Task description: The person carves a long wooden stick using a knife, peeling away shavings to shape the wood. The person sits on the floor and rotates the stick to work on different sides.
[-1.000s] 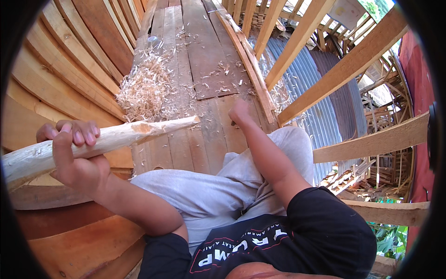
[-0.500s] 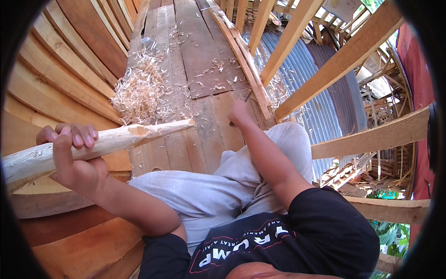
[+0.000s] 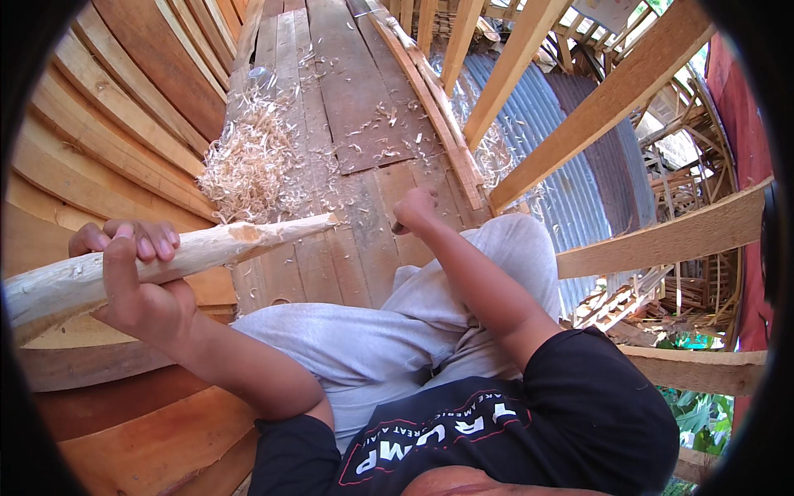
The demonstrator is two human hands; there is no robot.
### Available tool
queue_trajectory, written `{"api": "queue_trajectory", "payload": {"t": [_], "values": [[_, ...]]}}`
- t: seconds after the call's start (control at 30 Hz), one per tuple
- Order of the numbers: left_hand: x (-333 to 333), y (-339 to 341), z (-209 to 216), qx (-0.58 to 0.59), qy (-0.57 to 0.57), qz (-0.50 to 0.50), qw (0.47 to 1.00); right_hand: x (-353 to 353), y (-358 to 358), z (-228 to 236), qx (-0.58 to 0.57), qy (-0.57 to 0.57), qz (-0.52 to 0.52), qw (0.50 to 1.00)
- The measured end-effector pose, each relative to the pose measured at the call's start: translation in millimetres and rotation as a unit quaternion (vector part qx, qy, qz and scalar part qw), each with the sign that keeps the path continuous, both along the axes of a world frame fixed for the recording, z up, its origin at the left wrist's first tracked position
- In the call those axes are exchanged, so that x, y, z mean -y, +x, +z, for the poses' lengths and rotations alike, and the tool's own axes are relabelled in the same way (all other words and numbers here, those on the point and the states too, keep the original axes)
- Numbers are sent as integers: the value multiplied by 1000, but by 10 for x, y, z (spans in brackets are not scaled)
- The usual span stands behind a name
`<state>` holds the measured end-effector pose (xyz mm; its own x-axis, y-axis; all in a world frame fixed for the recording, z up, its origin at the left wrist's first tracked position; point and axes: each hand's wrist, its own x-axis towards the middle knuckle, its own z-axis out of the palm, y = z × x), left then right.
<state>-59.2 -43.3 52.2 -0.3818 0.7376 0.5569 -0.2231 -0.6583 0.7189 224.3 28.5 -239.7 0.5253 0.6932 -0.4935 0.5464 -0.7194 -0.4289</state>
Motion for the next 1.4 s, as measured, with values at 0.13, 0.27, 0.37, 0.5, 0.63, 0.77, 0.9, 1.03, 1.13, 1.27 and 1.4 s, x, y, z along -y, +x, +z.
{"api": "queue_trajectory", "payload": {"t": [0.13,0.27,0.37,0.5,0.63,0.77,0.9,1.03,1.13,1.27,1.4], "values": [[23,4,17,-4,-2,16,1000,44,-129,85,-172,67,-237,954],[5,11,13,-2,5,3,1000,-183,105,-250,-170,112,-323,924],[24,-20,7,-4,5,5,1000,-204,72,-128,-194,143,-334,911],[14,15,24,4,5,-7,1000,-335,266,-383,-142,188,-279,931],[24,17,24,-1,7,1,1000,-549,332,-435,-167,252,-271,914],[13,33,30,6,1,9,1000,-642,409,-377,-32,243,-150,958],[39,3,20,14,-13,4,1000,-723,270,-347,-21,281,0,959],[0,40,17,7,-6,5,1000,-783,319,-518,-38,320,85,943],[7,10,0,3,-3,5,1000,-671,105,-359,-9,333,8,943],[-12,40,-15,4,-6,0,1000,-511,101,-355,37,289,-74,954],[-7,66,-8,2,-3,-1,1000,-504,213,-378,106,269,-140,947]]}}
